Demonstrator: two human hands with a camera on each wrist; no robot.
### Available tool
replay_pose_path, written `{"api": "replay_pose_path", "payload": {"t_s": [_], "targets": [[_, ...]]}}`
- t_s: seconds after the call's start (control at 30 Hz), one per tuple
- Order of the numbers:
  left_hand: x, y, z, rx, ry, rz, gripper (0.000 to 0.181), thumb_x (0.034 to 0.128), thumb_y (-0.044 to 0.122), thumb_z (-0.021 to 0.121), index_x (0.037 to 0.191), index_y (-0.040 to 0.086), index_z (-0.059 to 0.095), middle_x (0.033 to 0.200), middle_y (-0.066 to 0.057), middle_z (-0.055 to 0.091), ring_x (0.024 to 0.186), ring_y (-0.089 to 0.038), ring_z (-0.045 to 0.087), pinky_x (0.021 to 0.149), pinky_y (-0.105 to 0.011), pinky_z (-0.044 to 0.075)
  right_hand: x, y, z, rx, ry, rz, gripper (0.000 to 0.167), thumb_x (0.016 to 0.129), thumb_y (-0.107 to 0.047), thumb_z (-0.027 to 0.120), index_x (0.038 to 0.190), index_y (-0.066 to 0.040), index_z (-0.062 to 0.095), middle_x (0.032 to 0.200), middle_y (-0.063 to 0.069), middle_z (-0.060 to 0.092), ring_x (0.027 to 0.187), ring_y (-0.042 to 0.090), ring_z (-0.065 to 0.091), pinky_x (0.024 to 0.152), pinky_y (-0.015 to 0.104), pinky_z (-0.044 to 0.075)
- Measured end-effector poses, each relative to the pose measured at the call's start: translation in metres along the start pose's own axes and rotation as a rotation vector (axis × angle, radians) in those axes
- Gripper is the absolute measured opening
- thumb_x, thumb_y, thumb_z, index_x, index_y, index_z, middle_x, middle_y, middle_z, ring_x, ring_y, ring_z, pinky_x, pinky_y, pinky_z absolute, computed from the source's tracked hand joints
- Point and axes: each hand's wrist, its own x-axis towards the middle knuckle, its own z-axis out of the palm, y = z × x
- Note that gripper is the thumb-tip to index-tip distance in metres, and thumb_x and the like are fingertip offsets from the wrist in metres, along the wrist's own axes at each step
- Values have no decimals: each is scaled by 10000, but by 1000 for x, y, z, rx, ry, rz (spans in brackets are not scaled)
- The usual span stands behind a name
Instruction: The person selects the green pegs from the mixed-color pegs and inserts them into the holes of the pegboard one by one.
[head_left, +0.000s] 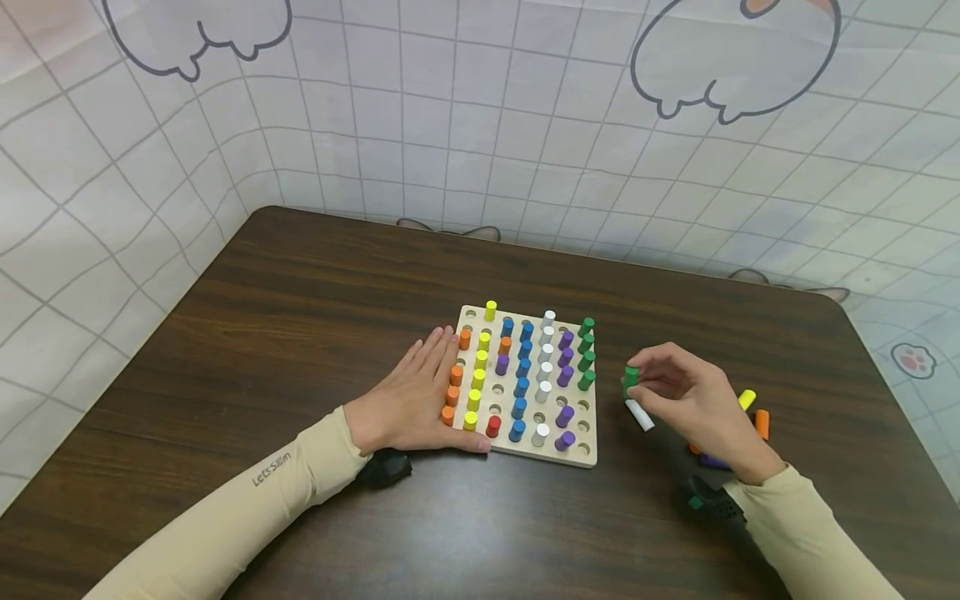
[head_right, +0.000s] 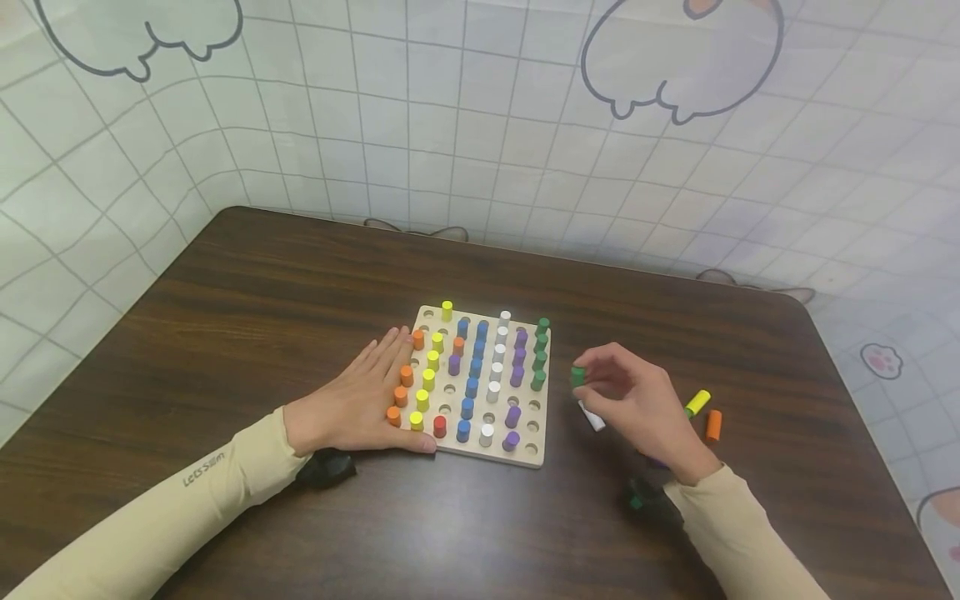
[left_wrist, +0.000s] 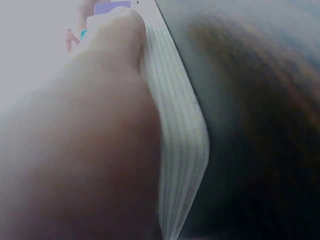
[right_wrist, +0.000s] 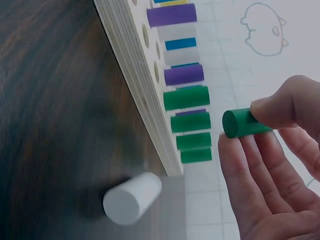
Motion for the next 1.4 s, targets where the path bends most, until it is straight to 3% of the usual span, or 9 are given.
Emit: {"api": "replay_pose_path", "payload": {"t_s": [0.3,0.77,1.4], "targets": [[0,-1,1,-1,8,5,1358,769,854,617,1659,25,14,1769,-144,-25,1656,-332,-8,1353,-521,81,4,2,11,57,-32,19,267,932,-87,763,1168,-115,641,1060,-24,695,968,71,762,809,190,621],[0,0,0,-3,-3,-2,1365,768,860,616,1660,30,0,1768,-142,-40,1656,-326,-14,1353,-520,74,6,1,27,99,-45,49,292,899,-85,801,1131,-114,626,1142,109,696,965,5,749,856,154,600],[0,0,0,-5,-9,-8,1364,759,855,623,1663,45,0,1771,-124,-46,1657,-324,-15,1352,-526,85,7,4,41,83,-82,101,263,901,-122,807,1101,-144,637,1115,76,717,963,5,753,851,165,606]]}}
